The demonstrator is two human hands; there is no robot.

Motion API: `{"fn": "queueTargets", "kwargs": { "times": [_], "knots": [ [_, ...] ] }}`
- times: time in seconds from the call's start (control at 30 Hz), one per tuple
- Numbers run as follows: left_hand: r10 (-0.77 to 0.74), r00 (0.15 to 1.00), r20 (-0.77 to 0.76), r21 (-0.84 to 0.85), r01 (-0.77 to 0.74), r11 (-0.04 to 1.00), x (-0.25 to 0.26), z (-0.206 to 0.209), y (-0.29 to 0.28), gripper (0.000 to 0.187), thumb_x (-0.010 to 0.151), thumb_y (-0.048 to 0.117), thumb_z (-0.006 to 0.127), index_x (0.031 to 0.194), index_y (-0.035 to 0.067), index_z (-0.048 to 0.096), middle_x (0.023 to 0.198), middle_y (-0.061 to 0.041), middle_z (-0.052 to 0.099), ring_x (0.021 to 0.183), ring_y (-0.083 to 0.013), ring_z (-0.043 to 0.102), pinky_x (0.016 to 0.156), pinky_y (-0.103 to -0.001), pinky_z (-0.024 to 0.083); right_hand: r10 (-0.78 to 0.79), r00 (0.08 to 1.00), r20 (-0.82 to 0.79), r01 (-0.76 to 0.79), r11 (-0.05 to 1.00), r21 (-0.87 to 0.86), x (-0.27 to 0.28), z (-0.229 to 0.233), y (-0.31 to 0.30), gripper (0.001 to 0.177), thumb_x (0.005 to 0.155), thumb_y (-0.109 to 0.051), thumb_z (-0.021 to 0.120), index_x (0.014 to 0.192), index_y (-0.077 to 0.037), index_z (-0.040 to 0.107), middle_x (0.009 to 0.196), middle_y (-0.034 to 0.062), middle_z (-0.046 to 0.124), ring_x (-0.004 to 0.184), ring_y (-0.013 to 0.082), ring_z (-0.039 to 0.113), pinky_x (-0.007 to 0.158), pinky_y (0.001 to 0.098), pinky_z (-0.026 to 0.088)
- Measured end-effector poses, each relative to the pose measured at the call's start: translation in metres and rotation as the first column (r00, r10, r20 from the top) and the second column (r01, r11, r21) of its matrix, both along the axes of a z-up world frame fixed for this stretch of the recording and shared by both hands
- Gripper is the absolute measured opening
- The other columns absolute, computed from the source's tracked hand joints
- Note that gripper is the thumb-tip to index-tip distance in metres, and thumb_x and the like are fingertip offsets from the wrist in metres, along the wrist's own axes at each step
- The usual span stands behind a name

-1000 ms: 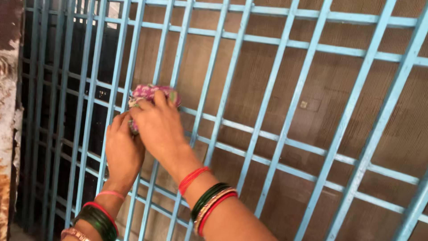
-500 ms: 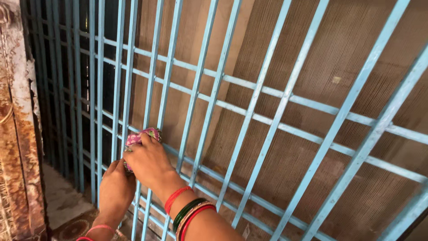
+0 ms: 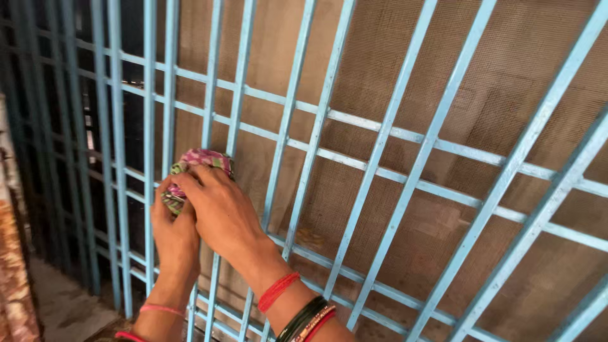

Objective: The person wipes a blue window grill and the window pane using a patterned cloth by hand.

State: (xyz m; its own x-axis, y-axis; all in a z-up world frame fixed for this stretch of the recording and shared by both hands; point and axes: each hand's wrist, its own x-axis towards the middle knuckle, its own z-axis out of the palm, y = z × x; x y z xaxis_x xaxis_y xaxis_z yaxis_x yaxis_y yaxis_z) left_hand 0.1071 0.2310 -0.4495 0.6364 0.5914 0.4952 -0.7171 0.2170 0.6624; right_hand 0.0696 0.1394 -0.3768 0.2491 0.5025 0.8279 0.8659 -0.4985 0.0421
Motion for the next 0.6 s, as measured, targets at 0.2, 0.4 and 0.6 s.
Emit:
{"fn": "queueTargets", "kwargs": {
  "times": [0.2,0.4,0.6],
  "knots": [
    [0.399,0.909,0.122,0.4,-0.413,0.818,-0.002,0.014,0.015,0.05,0.092,0.003,0.068,0.141,0.008,0.062,0.132,-0.018,0.048,0.118,-0.0312,0.058,0.1,-0.039,0.051,-0.222,0.942,0.25,0.135,0.937,0.321,-0.005,-0.01,0.012,0.06,0.079,0.009,0.063,0.137,-0.004,0.055,0.142,0.0165,0.053,0.134,0.0406,0.055,0.113,0.0509,0.047],
    [0.293,0.912,0.288,0.438,-0.398,0.806,0.01,0.01,0.022,0.053,0.093,0.01,0.079,0.14,0.001,0.055,0.135,-0.019,0.052,0.129,-0.0332,0.056,0.111,-0.041,0.046,-0.318,0.943,-0.095,0.326,0.838,0.437,0.005,-0.037,0.019,0.07,0.091,-0.005,0.062,0.152,0.007,0.029,0.122,0.0361,0.057,0.108,0.0492,0.062,0.087,0.0522,0.055],
    [0.323,0.892,0.316,0.533,-0.449,0.717,0.016,-0.002,0.027,0.051,0.093,0.01,0.083,0.135,-0.001,0.056,0.129,-0.02,0.055,0.124,-0.0383,0.055,0.107,-0.044,0.045,-0.458,0.807,-0.373,0.545,0.82,0.174,0.027,-0.043,0.02,0.064,0.086,-0.013,0.061,0.138,0.015,0.036,0.077,0.0279,0.069,0.069,0.0464,0.07,0.063,0.0559,0.056]
  ]
}}
